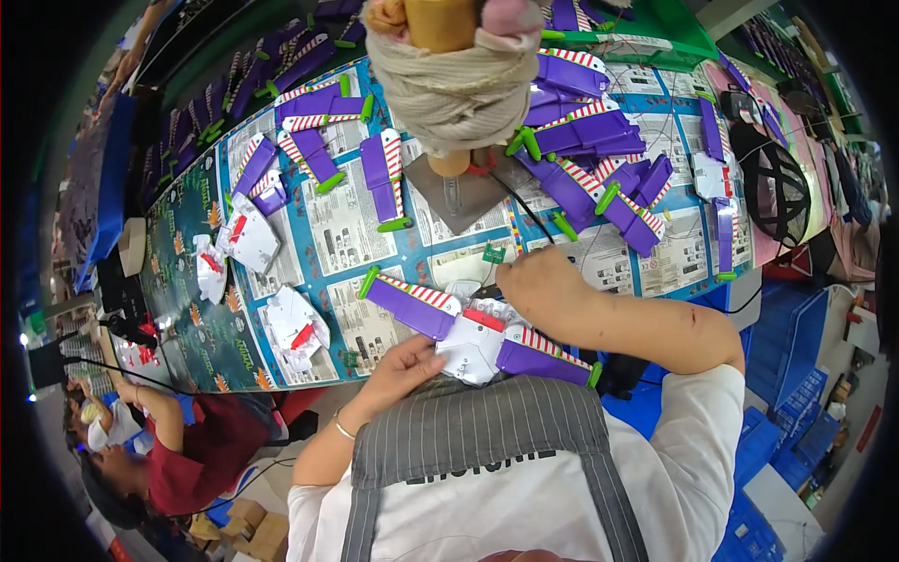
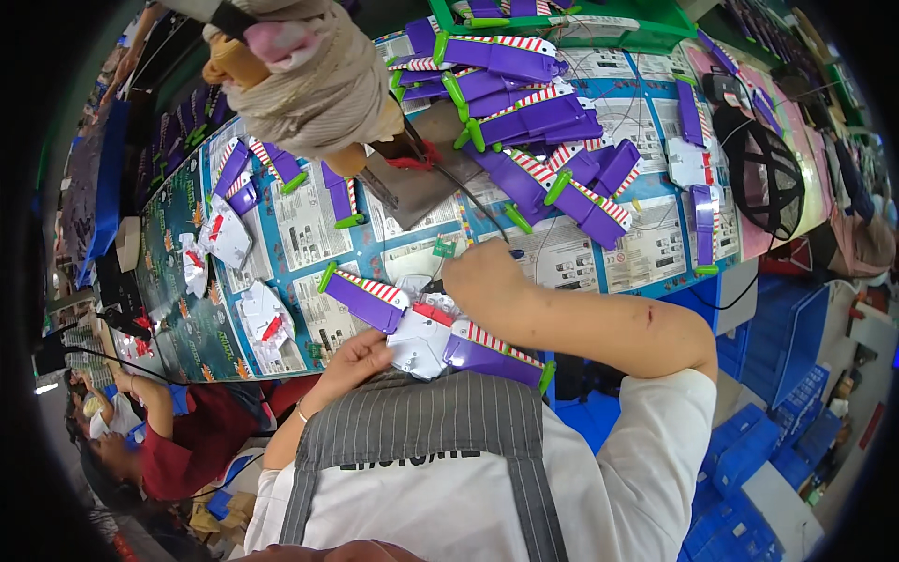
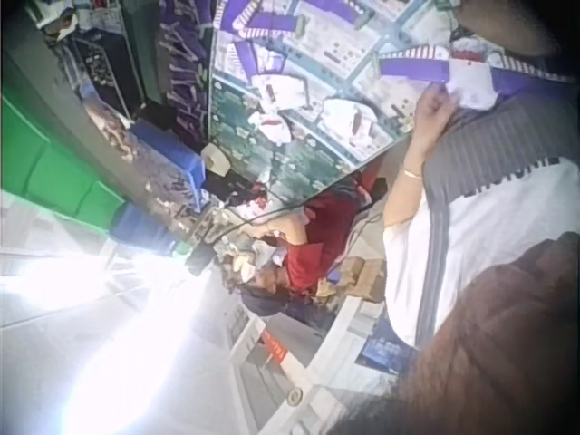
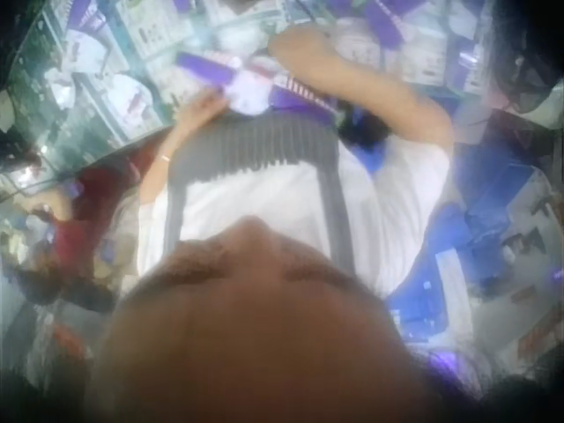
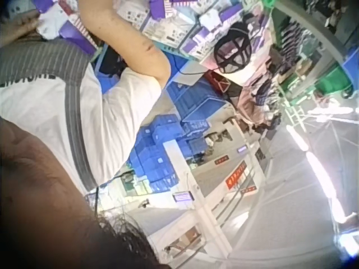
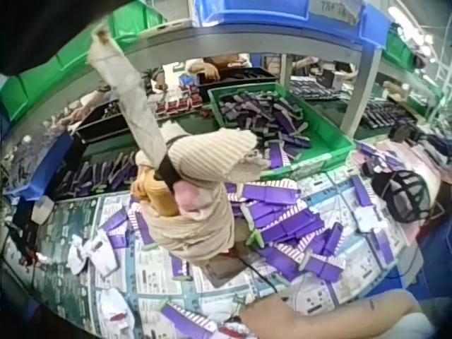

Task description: The person assembles toy units at a workstation by retrieving plastic wing attachments, joining them to plastic body panels by hand, and trimming excess material with pliers.

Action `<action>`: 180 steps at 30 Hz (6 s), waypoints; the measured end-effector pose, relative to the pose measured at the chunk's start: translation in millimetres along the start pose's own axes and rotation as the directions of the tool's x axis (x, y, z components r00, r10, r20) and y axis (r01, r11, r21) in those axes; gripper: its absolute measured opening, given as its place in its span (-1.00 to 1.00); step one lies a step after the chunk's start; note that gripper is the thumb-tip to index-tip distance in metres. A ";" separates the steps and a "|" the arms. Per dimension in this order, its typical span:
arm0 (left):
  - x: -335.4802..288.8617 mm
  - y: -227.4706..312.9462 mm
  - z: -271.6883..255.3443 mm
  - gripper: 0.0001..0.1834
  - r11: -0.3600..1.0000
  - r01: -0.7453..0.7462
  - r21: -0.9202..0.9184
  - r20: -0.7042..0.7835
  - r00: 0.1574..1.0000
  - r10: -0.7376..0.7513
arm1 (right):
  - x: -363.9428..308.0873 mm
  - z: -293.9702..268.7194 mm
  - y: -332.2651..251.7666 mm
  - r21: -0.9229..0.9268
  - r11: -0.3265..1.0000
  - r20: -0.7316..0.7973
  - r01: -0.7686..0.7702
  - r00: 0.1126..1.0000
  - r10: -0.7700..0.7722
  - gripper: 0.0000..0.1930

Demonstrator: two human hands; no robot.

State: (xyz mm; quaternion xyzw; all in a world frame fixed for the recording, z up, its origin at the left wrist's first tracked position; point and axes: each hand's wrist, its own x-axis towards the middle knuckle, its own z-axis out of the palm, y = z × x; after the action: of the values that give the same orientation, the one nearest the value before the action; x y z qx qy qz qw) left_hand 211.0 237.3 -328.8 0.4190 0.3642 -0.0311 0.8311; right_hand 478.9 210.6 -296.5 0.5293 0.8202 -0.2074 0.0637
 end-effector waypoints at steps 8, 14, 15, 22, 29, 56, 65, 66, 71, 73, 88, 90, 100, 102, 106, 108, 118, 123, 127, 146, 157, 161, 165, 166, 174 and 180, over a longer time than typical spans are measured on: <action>37.4 -9.1 26.7 -0.64 0.865 -0.096 -0.492 -0.185 0.983 0.004 | 11.4 -13.1 16.6 0.094 0.996 0.387 0.004 0.921 -0.040 -0.82; 27.2 -1.2 41.2 -0.60 0.805 -0.402 -0.436 -0.243 0.914 0.325 | -25.8 -20.8 -14.2 0.105 0.991 -0.102 -0.080 0.991 0.091 -0.82; 23.4 1.1 43.4 -0.64 0.792 -0.388 -0.472 -0.259 0.919 0.296 | -29.7 -22.5 -18.3 0.085 0.995 -0.149 -0.051 0.987 0.063 -0.84; 23.9 -1.6 34.8 -0.34 0.882 -0.280 -0.379 -0.238 0.951 0.200 | -32.0 -17.0 -21.2 0.053 0.996 -0.248 -0.076 0.965 0.087 -0.80; 20.6 8.9 40.0 -0.53 0.826 -0.333 -0.454 -0.287 0.933 0.218 | -28.7 -15.3 -23.4 0.042 0.995 -0.251 -0.086 0.963 0.093 -0.81; -64.0 55.8 -78.0 -0.63 0.302 -0.191 0.934 -0.170 0.506 0.846 | -160.8 28.5 47.0 0.922 0.383 -0.345 -0.055 0.334 0.877 -0.84; -79.5 21.9 -100.1 -0.27 0.060 0.144 0.988 -0.144 0.690 0.709 | -193.9 31.3 213.1 0.897 0.343 -0.374 -0.279 -0.066 0.925 -0.75; -72.2 20.9 -92.4 -0.32 0.022 0.127 0.992 -0.102 0.666 0.739 | -196.2 28.0 222.2 0.888 0.320 -0.361 -0.330 -0.068 0.930 -0.75; -32.9 0.8 -61.6 -0.35 0.091 -0.064 0.994 -0.040 0.562 0.826 | -188.5 -14.2 194.9 0.417 0.231 -0.553 -0.879 -0.043 0.832 -0.75; -21.1 1.8 -37.0 -0.36 0.089 -0.034 0.995 -0.057 0.535 0.843 | -184.8 -18.0 162.9 0.289 0.426 -0.687 -0.857 0.124 0.716 -0.76; 13.9 37.3 23.0 -0.66 0.204 -0.563 0.801 0.088 0.447 0.890 | -126.8 12.9 17.4 0.951 0.090 -0.183 0.297 0.303 0.935 -0.65; 30.6 41.4 52.3 -0.37 0.536 -0.675 0.508 0.081 0.656 0.750 | -107.9 29.7 -4.2 0.936 0.010 -0.150 0.351 0.375 0.915 -0.62; 31.0 36.9 25.8 -0.75 0.736 -0.588 0.334 0.282 0.808 0.518 | -86.1 -3.9 -25.4 0.583 0.811 -0.563 -0.041 0.699 0.441 -0.89; 37.3 26.1 36.7 -0.71 0.767 -0.612 0.193 0.287 0.783 0.552 | -58.9 -21.6 -42.3 0.301 0.942 -0.632 0.149 0.770 0.080 -0.78; 28.3 32.8 36.8 -0.80 0.855 -0.512 -0.081 0.247 0.821 0.515 | -55.7 2.9 -31.6 0.877 0.470 -0.264 0.103 0.919 0.291 -0.85; 30.0 23.4 28.0 -0.79 0.838 -0.451 -0.307 0.275 0.801 0.531 | -51.9 4.1 -35.5 0.927 0.303 -0.314 0.222 0.900 0.301 -0.83; -10.1 0.5 -28.5 -0.88 0.783 -0.575 0.239 -0.520 0.605 0.603 | -36.4 5.0 -6.3 0.727 0.636 -0.543 0.259 0.784 0.302 -0.78; 12.6 3.4 -38.3 -0.17 0.706 -0.430 0.563 -0.567 0.420 0.709 | 6.1 16.2 -15.0 0.243 0.969 -0.573 0.044 0.813 0.107 -0.54; 35.2 17.1 -11.0 -0.25 0.769 -0.577 0.275 -0.509 0.591 0.625 | 21.1 28.9 -24.9 0.103 0.985 -0.569 0.135 0.821 -0.053 -0.59; 17.8 32.6 -1.5 -0.32 0.856 -0.517 0.033 -0.199 0.835 0.512 | -1.6 16.3 -29.0 0.789 0.613 -0.265 0.045 0.925 0.273 -0.58; 20.4 20.6 5.6 -0.25 0.601 -0.420 -0.681 -0.159 0.885 0.438 | 0.1 8.9 -28.5 0.514 0.850 -0.221 -0.117 0.939 0.263 -0.48; 38.8 1.3 22.5 -0.29 0.727 -0.547 -0.414 -0.270 0.837 0.476 | 5.6 17.2 -39.3 0.451 0.886 -0.305 -0.106 0.915 0.265 -0.49; 44.7 -2.1 19.9 -0.43 0.828 -0.540 -0.151 -0.431 0.790 0.437 | 2.4 -1.0 -28.6 0.396 0.911 -0.272 -0.114 0.933 0.235 -0.45; 45.8 -3.7 19.4 -0.45 0.818 -0.560 -0.128 -0.458 0.765 0.452 | -0.3 0.5 -21.8 0.325 0.927 -0.290 -0.188 0.913 0.287 -0.51; 39.4 4.5 20.0 -0.49 0.814 -0.572 -0.105 -0.455 0.755 0.472 | 7.5 2.6 -6.0 0.079 0.983 -0.361 -0.163 0.915 0.181 -0.73; 40.6 5.6 19.6 -0.49 0.814 -0.576 -0.080 -0.475 0.740 0.477 | 10.8 -5.6 -3.3 0.020 0.982 -0.186 -0.189 0.964 0.189 -0.81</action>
State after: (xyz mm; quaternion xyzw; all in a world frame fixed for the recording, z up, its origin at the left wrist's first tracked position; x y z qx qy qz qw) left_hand 254.1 237.1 -343.1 0.4058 0.4063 0.3411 0.7443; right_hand 471.9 220.9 -294.0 0.6222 0.7682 -0.1507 0.0051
